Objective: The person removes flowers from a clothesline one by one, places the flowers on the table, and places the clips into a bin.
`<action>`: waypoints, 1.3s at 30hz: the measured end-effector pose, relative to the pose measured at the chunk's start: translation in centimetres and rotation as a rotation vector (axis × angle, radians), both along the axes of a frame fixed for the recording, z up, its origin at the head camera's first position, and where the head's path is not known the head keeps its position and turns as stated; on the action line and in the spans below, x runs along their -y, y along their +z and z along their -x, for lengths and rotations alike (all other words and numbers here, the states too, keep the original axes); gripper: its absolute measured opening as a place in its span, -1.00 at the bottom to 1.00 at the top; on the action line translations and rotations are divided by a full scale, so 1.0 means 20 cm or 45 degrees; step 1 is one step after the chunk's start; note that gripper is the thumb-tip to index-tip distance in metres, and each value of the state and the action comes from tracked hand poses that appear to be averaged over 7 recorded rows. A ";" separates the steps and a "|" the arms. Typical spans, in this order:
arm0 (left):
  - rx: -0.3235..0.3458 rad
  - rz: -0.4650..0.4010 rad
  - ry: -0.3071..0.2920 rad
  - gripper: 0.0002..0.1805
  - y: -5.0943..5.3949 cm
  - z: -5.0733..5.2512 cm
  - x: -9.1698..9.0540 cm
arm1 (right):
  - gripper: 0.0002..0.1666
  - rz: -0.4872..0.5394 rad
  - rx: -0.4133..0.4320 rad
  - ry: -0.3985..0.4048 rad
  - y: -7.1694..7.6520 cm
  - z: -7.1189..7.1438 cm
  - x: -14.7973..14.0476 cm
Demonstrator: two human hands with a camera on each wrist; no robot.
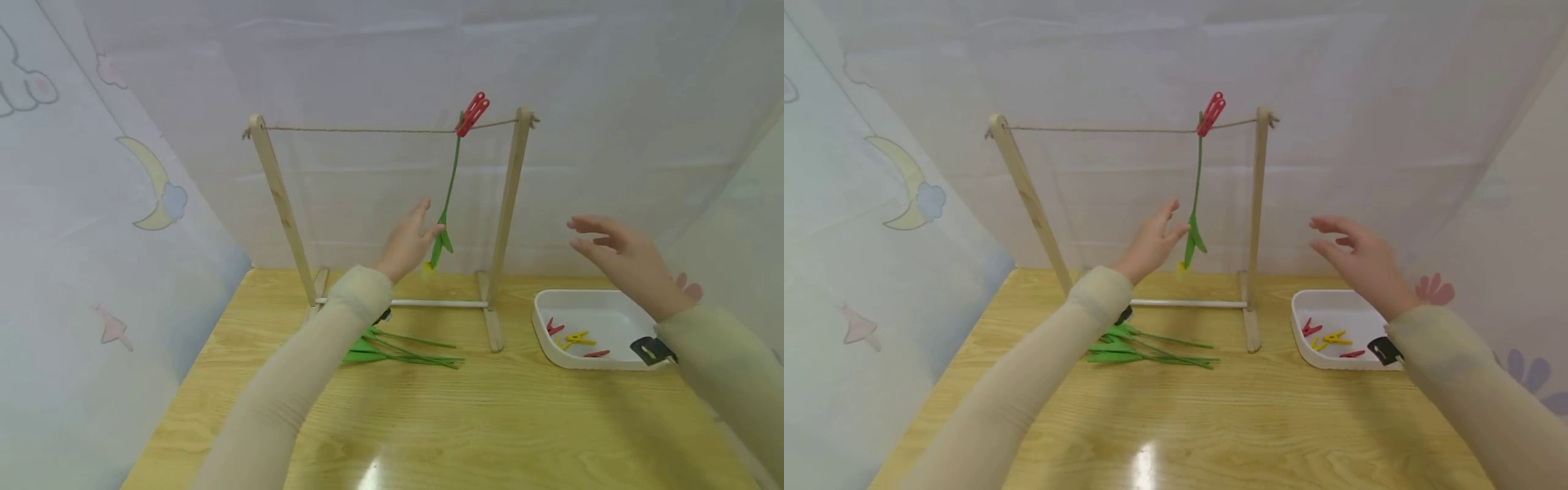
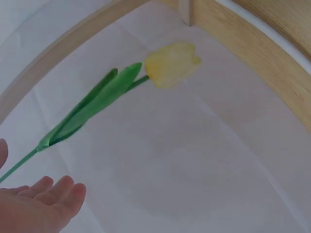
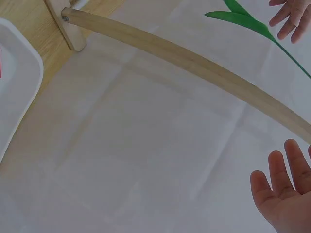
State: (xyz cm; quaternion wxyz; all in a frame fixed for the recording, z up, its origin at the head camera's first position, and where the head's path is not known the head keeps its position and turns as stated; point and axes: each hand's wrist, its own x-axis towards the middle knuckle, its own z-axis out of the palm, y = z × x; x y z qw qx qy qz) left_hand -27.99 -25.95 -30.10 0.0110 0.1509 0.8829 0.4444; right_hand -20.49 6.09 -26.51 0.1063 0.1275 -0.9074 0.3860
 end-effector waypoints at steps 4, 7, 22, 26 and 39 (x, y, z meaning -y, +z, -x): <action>0.015 -0.060 0.008 -0.26 0.01 0.00 -0.04 | -0.54 0.043 -0.100 0.049 0.05 0.02 0.07; 0.027 -0.155 0.021 -0.29 0.03 0.00 -0.08 | -0.56 0.036 -0.184 0.057 0.08 0.04 0.13; -0.035 -0.447 0.157 -0.48 0.09 0.07 -0.18 | -0.46 -0.142 -0.703 0.236 0.38 0.25 0.45; -0.037 -0.538 0.176 -0.64 0.09 0.07 -0.18 | -0.47 -0.342 -0.831 0.311 0.51 0.34 0.51; 0.060 -0.588 0.180 -0.81 0.07 0.05 -0.17 | -0.39 -0.736 -0.030 0.298 0.74 0.56 0.62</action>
